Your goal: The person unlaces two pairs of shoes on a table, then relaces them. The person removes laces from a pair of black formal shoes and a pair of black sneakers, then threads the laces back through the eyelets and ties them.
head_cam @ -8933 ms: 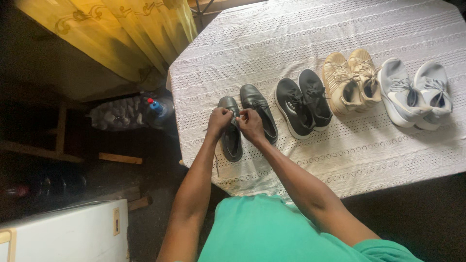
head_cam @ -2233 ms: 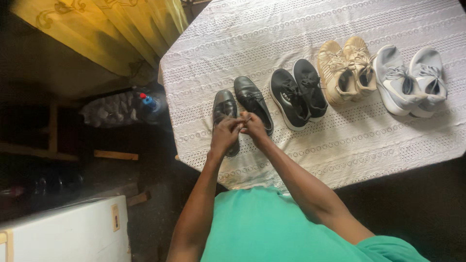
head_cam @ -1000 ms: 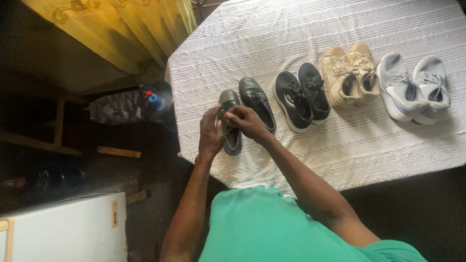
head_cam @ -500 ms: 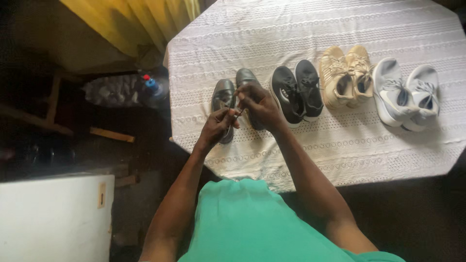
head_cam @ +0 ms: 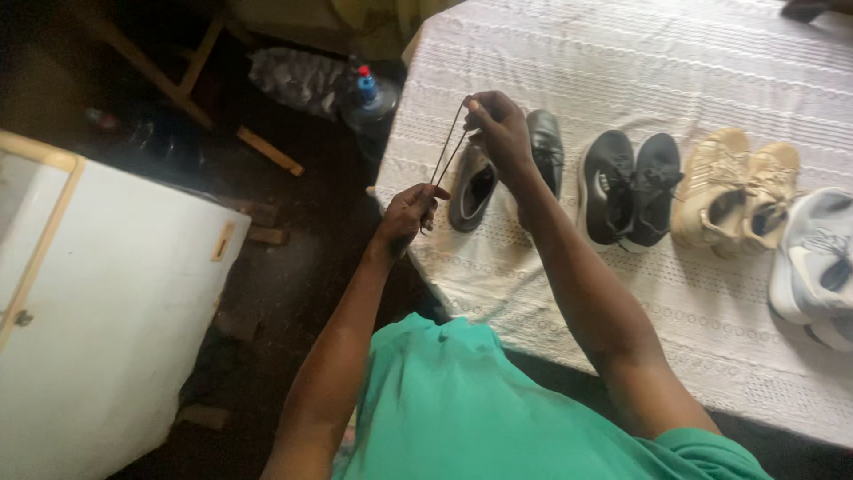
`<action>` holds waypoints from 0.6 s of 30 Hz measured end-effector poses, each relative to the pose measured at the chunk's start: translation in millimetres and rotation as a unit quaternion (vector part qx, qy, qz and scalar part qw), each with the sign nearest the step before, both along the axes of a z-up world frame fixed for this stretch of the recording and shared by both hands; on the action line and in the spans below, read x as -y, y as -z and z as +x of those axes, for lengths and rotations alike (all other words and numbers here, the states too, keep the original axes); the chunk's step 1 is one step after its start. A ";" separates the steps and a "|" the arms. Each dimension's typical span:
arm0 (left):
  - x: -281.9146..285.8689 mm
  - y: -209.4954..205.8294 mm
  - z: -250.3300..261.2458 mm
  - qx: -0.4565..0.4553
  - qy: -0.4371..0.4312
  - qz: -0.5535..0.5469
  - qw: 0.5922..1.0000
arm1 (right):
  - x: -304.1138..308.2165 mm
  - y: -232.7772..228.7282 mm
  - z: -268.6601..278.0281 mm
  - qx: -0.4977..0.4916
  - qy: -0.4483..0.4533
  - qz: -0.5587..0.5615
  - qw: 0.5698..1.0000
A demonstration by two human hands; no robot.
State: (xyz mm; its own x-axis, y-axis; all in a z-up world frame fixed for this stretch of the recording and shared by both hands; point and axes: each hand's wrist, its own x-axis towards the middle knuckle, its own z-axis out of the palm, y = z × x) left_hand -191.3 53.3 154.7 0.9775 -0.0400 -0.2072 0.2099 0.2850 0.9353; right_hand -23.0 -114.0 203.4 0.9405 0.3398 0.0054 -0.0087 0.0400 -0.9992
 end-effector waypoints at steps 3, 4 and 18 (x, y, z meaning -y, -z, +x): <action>-13.2 26.0 6.1 -0.020 -0.018 0.008 1.000 | -22.9 26.3 24.3 0.001 0.022 -0.029 0.999; -16.9 35.8 9.3 -0.029 -0.017 0.010 0.999 | -27.4 34.0 32.8 0.002 0.032 -0.035 0.999; -29.2 125.7 101.6 -0.052 -0.011 0.447 0.893 | -50.0 87.4 83.8 0.060 0.057 -0.383 0.920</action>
